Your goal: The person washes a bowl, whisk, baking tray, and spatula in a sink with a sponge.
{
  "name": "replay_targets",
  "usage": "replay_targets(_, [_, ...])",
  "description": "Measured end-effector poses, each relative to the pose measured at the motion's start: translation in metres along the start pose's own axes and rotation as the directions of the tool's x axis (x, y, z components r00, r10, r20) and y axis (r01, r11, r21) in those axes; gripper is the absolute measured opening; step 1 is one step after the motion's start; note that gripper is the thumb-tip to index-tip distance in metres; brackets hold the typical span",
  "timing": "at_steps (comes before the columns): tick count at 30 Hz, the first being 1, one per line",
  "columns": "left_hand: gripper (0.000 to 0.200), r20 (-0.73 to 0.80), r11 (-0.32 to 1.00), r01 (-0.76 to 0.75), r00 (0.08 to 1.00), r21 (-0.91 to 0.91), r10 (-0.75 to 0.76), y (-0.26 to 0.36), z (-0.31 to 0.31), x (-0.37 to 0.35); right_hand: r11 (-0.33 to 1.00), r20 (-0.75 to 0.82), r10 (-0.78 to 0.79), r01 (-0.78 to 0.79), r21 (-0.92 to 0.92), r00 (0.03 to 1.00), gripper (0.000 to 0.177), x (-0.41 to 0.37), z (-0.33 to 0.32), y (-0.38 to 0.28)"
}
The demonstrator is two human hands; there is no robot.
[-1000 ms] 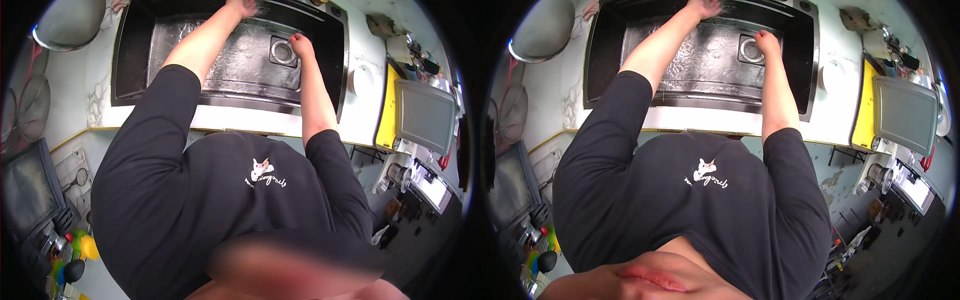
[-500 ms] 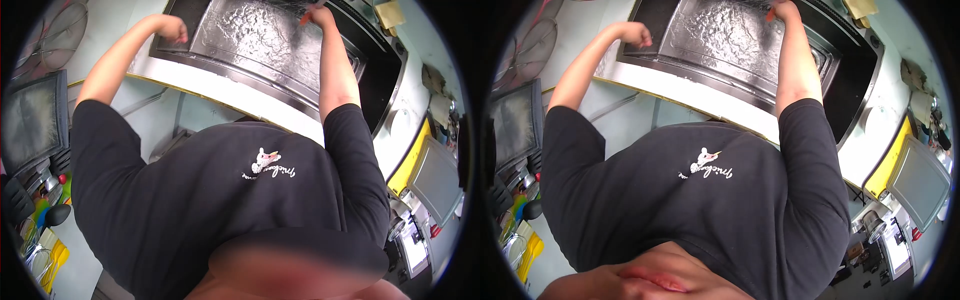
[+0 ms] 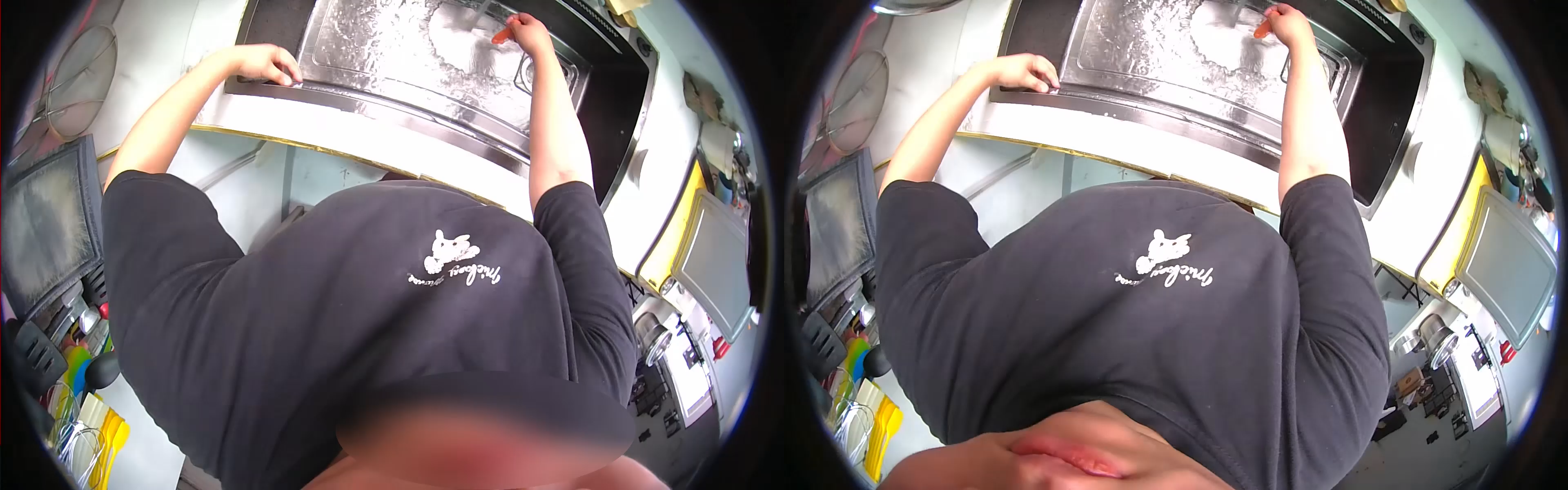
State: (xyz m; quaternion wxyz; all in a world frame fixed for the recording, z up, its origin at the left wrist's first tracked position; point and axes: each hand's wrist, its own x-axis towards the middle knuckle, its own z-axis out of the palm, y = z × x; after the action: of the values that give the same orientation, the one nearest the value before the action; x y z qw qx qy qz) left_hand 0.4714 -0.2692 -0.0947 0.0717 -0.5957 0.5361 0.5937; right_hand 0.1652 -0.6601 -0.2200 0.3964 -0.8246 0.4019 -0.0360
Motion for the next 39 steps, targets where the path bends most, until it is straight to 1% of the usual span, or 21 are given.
replay_targets(1, [0.030,0.017,0.996,-0.064,0.998,0.068,0.063,0.000,0.008,0.005,1.000,-0.006,0.004,-0.004,0.000,1.000,0.021,-0.014,-0.010,-0.002])
replay_targets(2, [0.042,-0.028,0.992,0.101,0.994,-0.078,-0.103,0.017,0.022,0.006,0.999,-0.028,0.038,-0.039,-0.024,0.999,0.022,-0.025,-0.018,-0.002])
replay_targets(3, [0.046,0.049,0.994,0.016,0.999,-0.111,-0.011,0.020,0.021,0.012,0.996,-0.048,0.072,-0.074,-0.047,0.996,0.023,-0.035,-0.024,-0.001])
replay_targets(6, [0.052,0.047,0.994,0.020,0.999,-0.109,-0.015,0.033,0.026,0.034,0.996,-0.053,0.081,-0.083,-0.029,0.995,0.022,-0.053,-0.045,0.022])
replay_targets(8, [0.057,0.213,0.999,-0.035,0.977,0.011,0.032,0.042,0.033,0.076,0.996,-0.098,0.087,-0.090,-0.024,0.991,0.022,-0.067,-0.054,0.030])
replay_targets(9, [0.059,0.205,0.991,-0.117,0.970,-0.071,0.130,0.060,0.042,0.098,0.994,-0.119,0.104,-0.106,-0.012,0.987,0.021,-0.076,-0.058,0.033])
replay_targets(10, [0.063,0.158,0.977,-0.182,0.967,-0.109,0.198,0.098,0.047,0.109,0.992,-0.141,0.124,-0.125,-0.001,0.982,0.021,-0.084,-0.061,0.036])
replay_targets(14, [0.057,-0.123,0.932,-0.297,0.937,0.205,0.326,0.202,0.060,0.183,0.990,-0.156,0.111,-0.123,-0.067,0.982,0.020,-0.107,-0.070,0.044])
replay_targets(15, [0.057,-0.118,0.924,-0.314,0.932,0.217,0.344,0.205,0.047,0.204,0.987,-0.155,0.146,-0.155,-0.042,0.977,0.020,-0.117,-0.074,0.033])
replay_targets(18, [0.039,-0.401,0.900,-0.421,0.809,0.113,0.429,0.194,-0.035,0.295,0.987,-0.187,0.151,-0.158,-0.026,0.971,0.019,-0.137,-0.085,0.026])
replay_targets(19, [0.030,-0.597,0.920,-0.390,0.747,-0.039,0.292,0.197,-0.061,0.307,0.986,-0.199,0.162,-0.168,-0.016,0.967,0.019,-0.142,-0.088,0.030])
replay_targets(20, [0.024,-0.640,0.763,-0.425,0.768,-0.487,0.019,0.198,-0.088,0.319,0.987,-0.208,0.157,-0.157,0.016,0.966,0.017,-0.148,-0.090,0.034])
replay_targets(21, [0.021,-0.542,0.411,-0.421,0.805,-0.808,-0.242,0.194,-0.113,0.334,0.989,-0.216,0.148,-0.141,0.046,0.965,0.015,-0.154,-0.092,0.037])
replay_targets(22, [0.021,-0.489,0.151,-0.466,0.821,-0.872,-0.294,0.190,-0.133,0.347,0.987,-0.228,0.159,-0.152,0.052,0.961,0.015,-0.160,-0.095,0.040])
replay_targets(24, [0.021,-0.463,-0.076,-0.503,0.837,-0.861,-0.292,0.183,-0.144,0.352,0.983,-0.227,0.183,-0.176,0.051,0.956,0.016,-0.172,-0.102,0.042])
replay_targets(29, [0.022,-0.447,-0.142,-0.506,0.839,-0.851,-0.310,0.186,-0.138,0.344,0.982,-0.275,0.181,-0.190,-0.004,0.944,0.015,-0.189,-0.106,0.045])
replay_targets(33, [0.024,-0.456,0.054,-0.469,0.815,-0.882,-0.357,0.179,-0.121,0.337,0.977,-0.268,0.179,-0.203,-0.062,0.947,0.019,-0.169,-0.099,0.022])
replay_targets(35, [0.026,-0.440,0.234,-0.376,0.821,-0.897,-0.365,0.174,-0.108,0.342,0.985,-0.266,0.093,-0.127,-0.114,0.959,0.020,-0.132,-0.087,0.010])
replay_targets(36, [0.037,-0.341,0.237,-0.263,0.848,-0.935,-0.405,0.195,-0.093,0.316,0.986,-0.189,0.106,-0.128,-0.108,0.976,0.022,-0.117,-0.086,-0.014])
replay_targets(37, [0.050,-0.193,0.107,-0.166,0.917,-0.980,-0.349,0.202,-0.083,0.311,0.985,-0.169,0.171,-0.174,-0.007,0.971,0.022,-0.099,-0.077,-0.034])
replay_targets(39, [0.066,-0.013,-0.171,-0.030,0.995,-0.985,-0.101,0.219,-0.072,0.292,0.995,-0.321,-0.091,0.075,-0.063,0.943,0.020,-0.047,-0.041,-0.040])
